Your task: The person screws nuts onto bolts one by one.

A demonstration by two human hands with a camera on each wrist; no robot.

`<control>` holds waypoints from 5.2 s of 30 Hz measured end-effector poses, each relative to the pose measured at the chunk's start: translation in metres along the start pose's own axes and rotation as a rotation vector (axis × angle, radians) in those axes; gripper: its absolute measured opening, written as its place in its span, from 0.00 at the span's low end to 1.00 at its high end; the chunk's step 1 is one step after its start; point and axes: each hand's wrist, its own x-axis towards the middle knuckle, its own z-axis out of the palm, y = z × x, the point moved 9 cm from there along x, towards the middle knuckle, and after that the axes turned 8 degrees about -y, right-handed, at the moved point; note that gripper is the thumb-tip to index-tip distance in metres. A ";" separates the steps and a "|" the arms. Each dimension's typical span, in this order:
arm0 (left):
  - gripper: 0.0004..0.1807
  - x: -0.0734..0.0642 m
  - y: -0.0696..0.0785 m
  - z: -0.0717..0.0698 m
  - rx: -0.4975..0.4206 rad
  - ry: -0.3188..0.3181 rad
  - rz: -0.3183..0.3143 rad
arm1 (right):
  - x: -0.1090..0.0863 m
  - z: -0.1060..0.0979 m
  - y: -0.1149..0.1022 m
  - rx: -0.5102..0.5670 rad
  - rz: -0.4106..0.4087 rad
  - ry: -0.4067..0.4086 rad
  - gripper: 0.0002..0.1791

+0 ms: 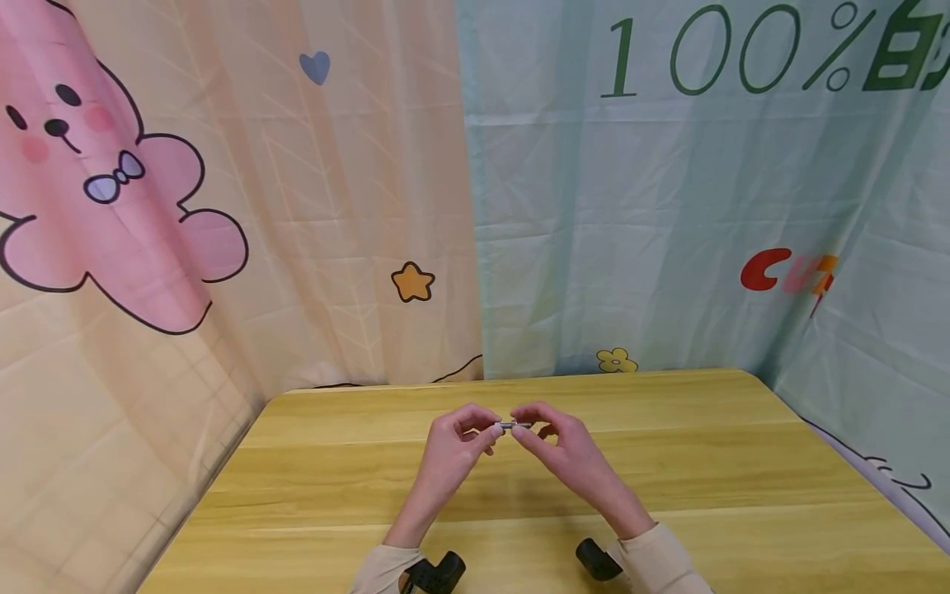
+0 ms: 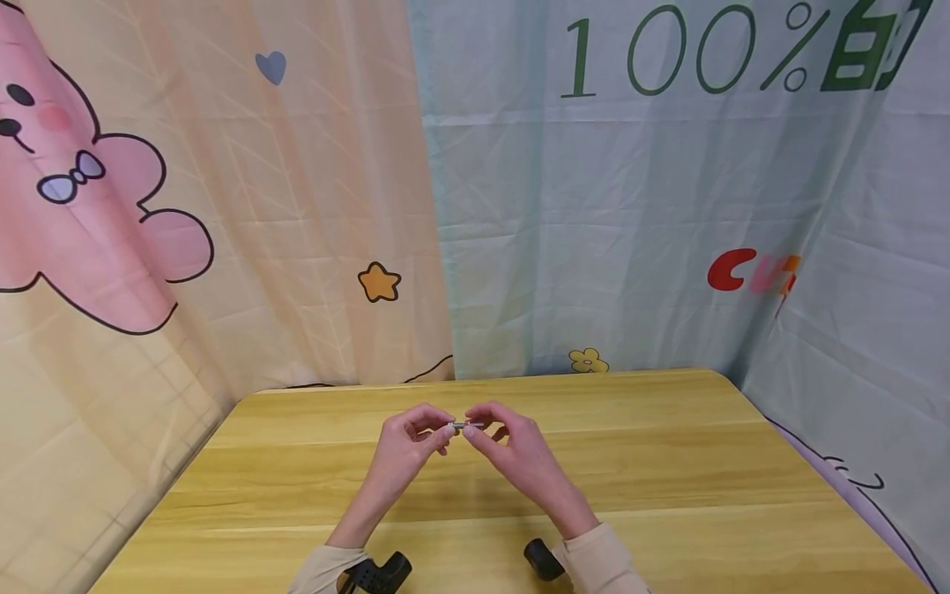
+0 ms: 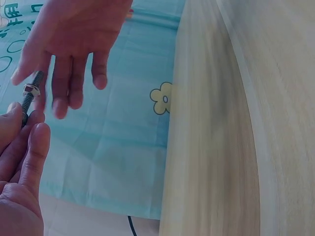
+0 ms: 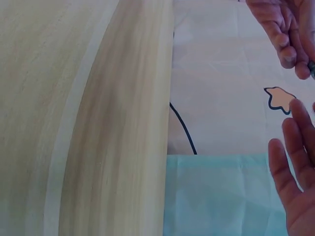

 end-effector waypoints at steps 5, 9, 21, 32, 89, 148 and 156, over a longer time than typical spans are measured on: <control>0.04 0.000 -0.001 -0.001 0.004 0.003 0.001 | 0.000 -0.003 -0.008 0.029 -0.097 -0.001 0.15; 0.04 0.001 -0.001 -0.001 0.002 0.001 0.004 | 0.000 -0.004 -0.011 0.009 -0.141 -0.002 0.13; 0.03 0.000 0.001 0.000 -0.009 -0.002 0.012 | 0.000 -0.001 -0.005 0.003 -0.061 -0.009 0.06; 0.04 0.000 0.000 0.001 -0.012 -0.013 0.019 | 0.001 0.001 0.000 0.018 -0.014 -0.011 0.10; 0.03 0.000 0.001 0.005 0.014 0.000 0.002 | -0.001 0.001 0.004 0.026 0.031 -0.004 0.12; 0.04 -0.001 -0.003 0.003 -0.018 0.002 0.032 | -0.002 0.001 -0.011 0.035 -0.136 0.007 0.14; 0.04 0.000 -0.001 0.002 -0.026 0.004 0.036 | 0.000 0.001 -0.009 0.033 -0.085 0.002 0.09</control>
